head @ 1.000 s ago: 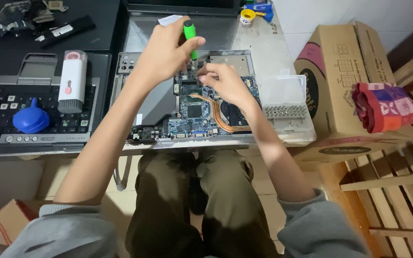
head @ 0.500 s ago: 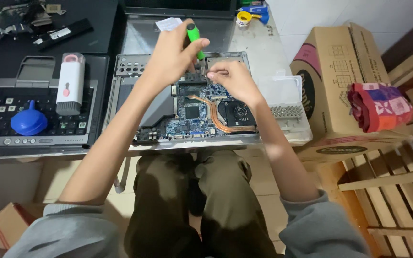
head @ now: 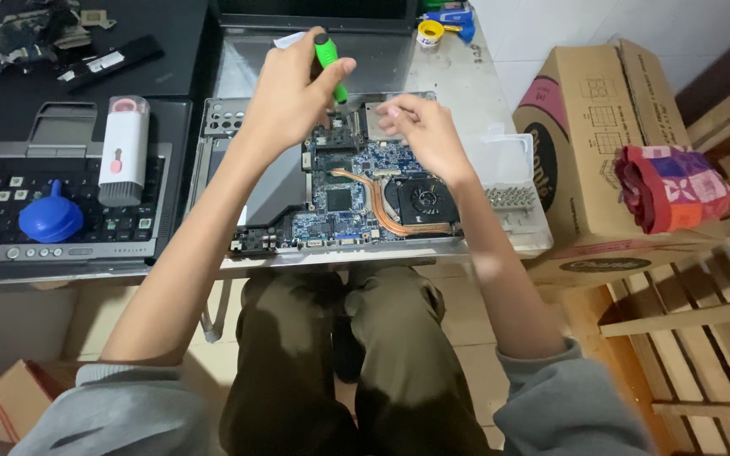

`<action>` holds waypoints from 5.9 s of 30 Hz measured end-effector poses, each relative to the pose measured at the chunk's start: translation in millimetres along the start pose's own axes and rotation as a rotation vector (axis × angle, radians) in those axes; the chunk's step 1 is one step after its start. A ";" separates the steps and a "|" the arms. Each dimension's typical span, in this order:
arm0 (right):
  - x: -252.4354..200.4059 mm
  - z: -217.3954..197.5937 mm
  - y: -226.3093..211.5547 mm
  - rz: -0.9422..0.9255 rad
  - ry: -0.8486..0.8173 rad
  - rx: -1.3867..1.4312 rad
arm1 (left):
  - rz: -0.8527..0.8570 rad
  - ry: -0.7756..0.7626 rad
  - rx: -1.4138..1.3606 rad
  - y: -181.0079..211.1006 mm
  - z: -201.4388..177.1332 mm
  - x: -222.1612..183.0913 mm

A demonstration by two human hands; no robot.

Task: Unscrewing and disassembling internal components of a laptop on a repair bench.

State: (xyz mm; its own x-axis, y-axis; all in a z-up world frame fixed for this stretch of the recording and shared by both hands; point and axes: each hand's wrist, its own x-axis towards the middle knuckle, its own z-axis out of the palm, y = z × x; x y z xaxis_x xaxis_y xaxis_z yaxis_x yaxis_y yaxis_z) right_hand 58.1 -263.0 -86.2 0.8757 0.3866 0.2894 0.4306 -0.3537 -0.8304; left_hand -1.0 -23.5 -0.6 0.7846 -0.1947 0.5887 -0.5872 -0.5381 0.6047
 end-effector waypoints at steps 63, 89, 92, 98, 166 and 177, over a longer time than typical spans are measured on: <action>11.3 13.4 -2.3 -0.090 0.100 -0.234 | 0.344 0.073 0.161 6.3 35.0 52.6; -67.2 -104.3 -78.4 0.030 0.163 0.354 | -0.346 -0.069 -0.357 64.7 47.3 -91.2; -74.0 -113.5 -64.4 0.088 0.220 0.367 | -0.374 -0.098 -0.450 49.9 63.3 -95.9; -100.3 -220.6 -24.3 0.067 0.565 0.255 | -0.480 0.056 -0.474 45.6 25.1 -101.6; 83.0 8.3 21.2 -0.039 -0.380 -0.927 | -0.643 0.630 -0.677 8.2 27.2 -112.6; 104.5 18.8 30.8 -0.026 -0.429 -1.038 | -0.618 0.605 -0.698 12.9 24.4 -111.6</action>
State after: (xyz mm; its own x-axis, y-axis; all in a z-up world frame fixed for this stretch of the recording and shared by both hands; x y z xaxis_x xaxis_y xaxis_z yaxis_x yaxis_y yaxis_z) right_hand 158.7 -217.5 -90.5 0.8021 0.5948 -0.0533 0.5966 -0.8020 0.0301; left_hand -91.3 -28.7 -71.6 0.8659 0.4826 0.1318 -0.2616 0.2121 0.9416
